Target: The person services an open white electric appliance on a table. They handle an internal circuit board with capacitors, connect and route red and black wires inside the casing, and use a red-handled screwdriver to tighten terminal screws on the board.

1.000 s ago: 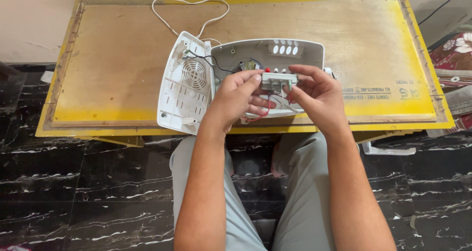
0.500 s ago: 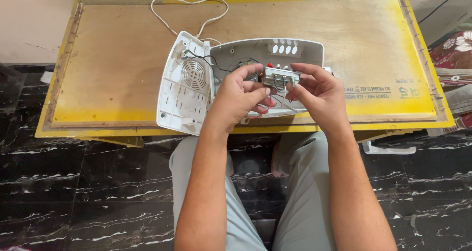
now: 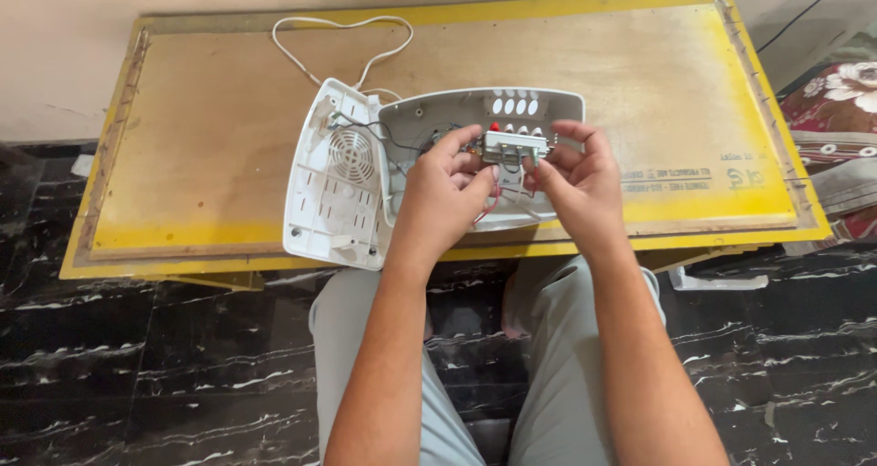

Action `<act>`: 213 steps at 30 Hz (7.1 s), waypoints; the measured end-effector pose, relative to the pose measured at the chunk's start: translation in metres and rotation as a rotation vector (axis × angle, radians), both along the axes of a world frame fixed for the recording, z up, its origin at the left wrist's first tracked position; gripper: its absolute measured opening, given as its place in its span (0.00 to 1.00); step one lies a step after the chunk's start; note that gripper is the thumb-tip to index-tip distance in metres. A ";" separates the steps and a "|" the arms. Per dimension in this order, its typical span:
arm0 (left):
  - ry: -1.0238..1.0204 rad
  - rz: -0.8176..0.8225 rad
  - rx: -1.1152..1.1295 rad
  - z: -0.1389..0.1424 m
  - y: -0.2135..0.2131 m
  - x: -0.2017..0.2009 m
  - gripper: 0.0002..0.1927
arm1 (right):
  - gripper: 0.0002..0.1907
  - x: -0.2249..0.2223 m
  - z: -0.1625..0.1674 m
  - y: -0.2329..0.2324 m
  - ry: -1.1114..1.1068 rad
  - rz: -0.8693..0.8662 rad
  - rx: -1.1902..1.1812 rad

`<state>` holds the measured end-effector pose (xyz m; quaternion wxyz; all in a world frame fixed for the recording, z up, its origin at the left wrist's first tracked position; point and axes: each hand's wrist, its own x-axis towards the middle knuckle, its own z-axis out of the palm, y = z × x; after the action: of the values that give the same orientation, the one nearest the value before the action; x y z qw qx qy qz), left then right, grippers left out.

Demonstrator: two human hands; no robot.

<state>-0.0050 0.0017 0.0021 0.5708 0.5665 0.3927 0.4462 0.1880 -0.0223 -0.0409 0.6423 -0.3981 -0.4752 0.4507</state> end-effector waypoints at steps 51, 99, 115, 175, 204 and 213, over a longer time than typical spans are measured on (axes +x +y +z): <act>1.144 0.206 0.768 0.010 0.032 0.050 0.15 | 0.28 -0.042 0.005 0.013 -0.486 -0.551 -0.244; 0.977 0.161 0.771 -0.008 0.035 0.030 0.26 | 0.35 -0.024 -0.015 0.014 -0.373 -0.209 -0.114; 0.891 0.157 0.741 0.001 0.034 0.027 0.25 | 0.32 -0.014 -0.036 0.020 -0.407 -0.250 -0.072; 0.580 0.100 0.550 0.027 0.046 -0.035 0.19 | 0.55 -0.020 0.036 -0.016 -1.514 0.271 -0.425; 0.586 0.104 0.598 0.022 0.048 -0.031 0.18 | 0.57 -0.022 0.006 0.006 -1.429 0.364 -0.322; 0.559 0.116 0.547 0.022 0.048 -0.030 0.16 | 0.50 -0.018 0.009 0.013 -1.371 0.410 -0.389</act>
<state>-0.0347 0.0502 0.0246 0.2435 0.7742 0.4309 0.3945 0.1698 -0.0091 -0.0322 0.0225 -0.6002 -0.7458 0.2880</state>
